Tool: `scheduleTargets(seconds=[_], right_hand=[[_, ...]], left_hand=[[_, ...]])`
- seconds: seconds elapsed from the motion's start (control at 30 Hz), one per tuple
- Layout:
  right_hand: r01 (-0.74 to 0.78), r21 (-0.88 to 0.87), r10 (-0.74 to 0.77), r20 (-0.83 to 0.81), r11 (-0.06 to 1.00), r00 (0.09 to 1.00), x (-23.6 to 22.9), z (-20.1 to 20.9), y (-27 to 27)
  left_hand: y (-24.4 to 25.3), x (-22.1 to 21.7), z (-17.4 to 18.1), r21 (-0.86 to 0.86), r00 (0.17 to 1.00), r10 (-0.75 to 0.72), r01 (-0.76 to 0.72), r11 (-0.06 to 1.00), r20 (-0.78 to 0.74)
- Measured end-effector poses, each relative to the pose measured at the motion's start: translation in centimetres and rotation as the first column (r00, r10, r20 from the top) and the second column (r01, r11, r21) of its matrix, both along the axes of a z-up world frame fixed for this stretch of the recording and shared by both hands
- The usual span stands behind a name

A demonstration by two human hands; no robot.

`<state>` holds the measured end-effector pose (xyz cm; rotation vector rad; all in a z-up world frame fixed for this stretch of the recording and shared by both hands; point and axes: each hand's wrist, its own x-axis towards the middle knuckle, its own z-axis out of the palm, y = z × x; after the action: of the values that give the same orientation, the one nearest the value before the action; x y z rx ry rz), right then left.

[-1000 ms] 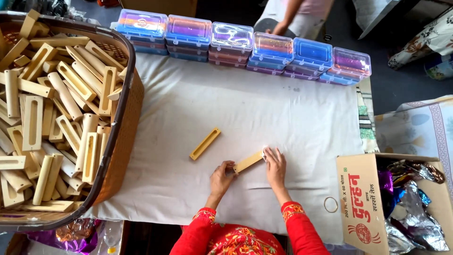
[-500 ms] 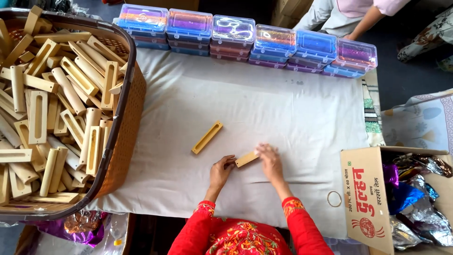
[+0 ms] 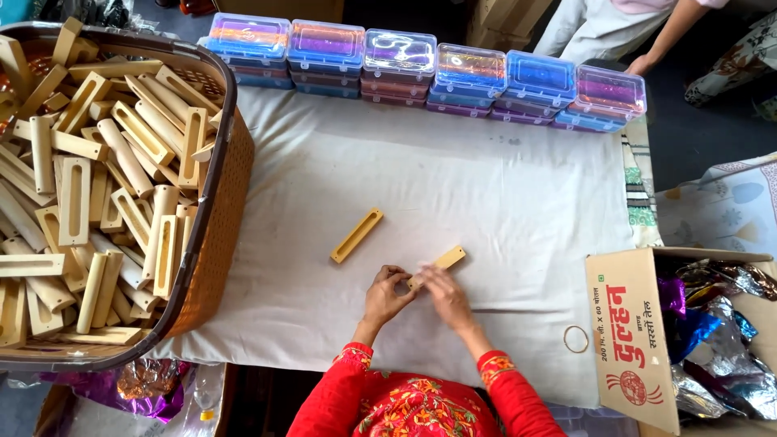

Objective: Sorting hollowed-out wooden components from a basket and wrapping them individually in foil.

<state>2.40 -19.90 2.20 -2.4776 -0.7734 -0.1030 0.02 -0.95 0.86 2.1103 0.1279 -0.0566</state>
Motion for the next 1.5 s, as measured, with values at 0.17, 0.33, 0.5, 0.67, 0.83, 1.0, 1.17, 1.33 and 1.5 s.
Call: scheduleTargets(seconds=[0.17, 0.33, 0.5, 0.67, 0.83, 1.0, 1.17, 1.33, 1.5], right_hand=[[0.252, 0.141, -0.259, 0.026, 0.957, 0.966, 2.3, -2.7, -4.6], [0.442, 0.180, -0.465, 0.117, 0.879, 0.877, 0.3, -3.2, -4.9], [0.417, 0.121, -0.430, 0.117, 0.901, 0.895, -0.6, -3.6, -7.1], [0.522, 0.238, -0.542, 0.024, 0.819, 0.840, -1.5, -1.7, -2.7], [-0.116, 0.011, 0.111, 0.213, 0.993, 0.971, -2.6, -1.5, 2.3], [0.124, 0.067, -0.133, 0.151, 0.990, 0.980, 1.1, -1.0, -3.1], [0.248, 0.018, -0.249, 0.091, 0.968, 0.964, 0.7, -2.0, -1.9], [0.018, 0.049, -0.025, 0.142, 0.999, 0.989, -4.0, -2.7, 3.9], [0.057, -0.063, -0.045, 0.184, 0.996, 0.982, 0.2, -1.2, -1.4]], left_hand=[[-0.9, -0.4, -2.0, 0.019, 0.998, 0.058, -0.058, 0.998, 0.022], [-1.1, -1.0, -2.1, 0.144, 0.946, -0.015, -0.033, 0.989, 0.322], [-1.2, -1.9, -1.7, 0.249, 0.963, -0.041, -0.028, 0.968, 0.265], [-0.9, -1.5, -1.1, 0.093, 0.978, 0.126, -0.143, 0.985, 0.166], [-0.3, -1.0, -2.1, -0.125, 0.974, 0.193, -0.178, 0.976, 0.122], [-0.3, -1.0, -1.5, -0.133, 0.986, 0.155, -0.146, 0.980, 0.056], [-0.2, -0.4, -0.6, -0.127, 0.984, 0.178, -0.175, 0.976, 0.012], [-0.4, -1.3, -3.4, -0.047, 0.980, 0.183, -0.180, 0.983, 0.074], [-0.2, -1.4, -2.3, -0.087, 0.982, 0.165, -0.157, 0.984, 0.091]])
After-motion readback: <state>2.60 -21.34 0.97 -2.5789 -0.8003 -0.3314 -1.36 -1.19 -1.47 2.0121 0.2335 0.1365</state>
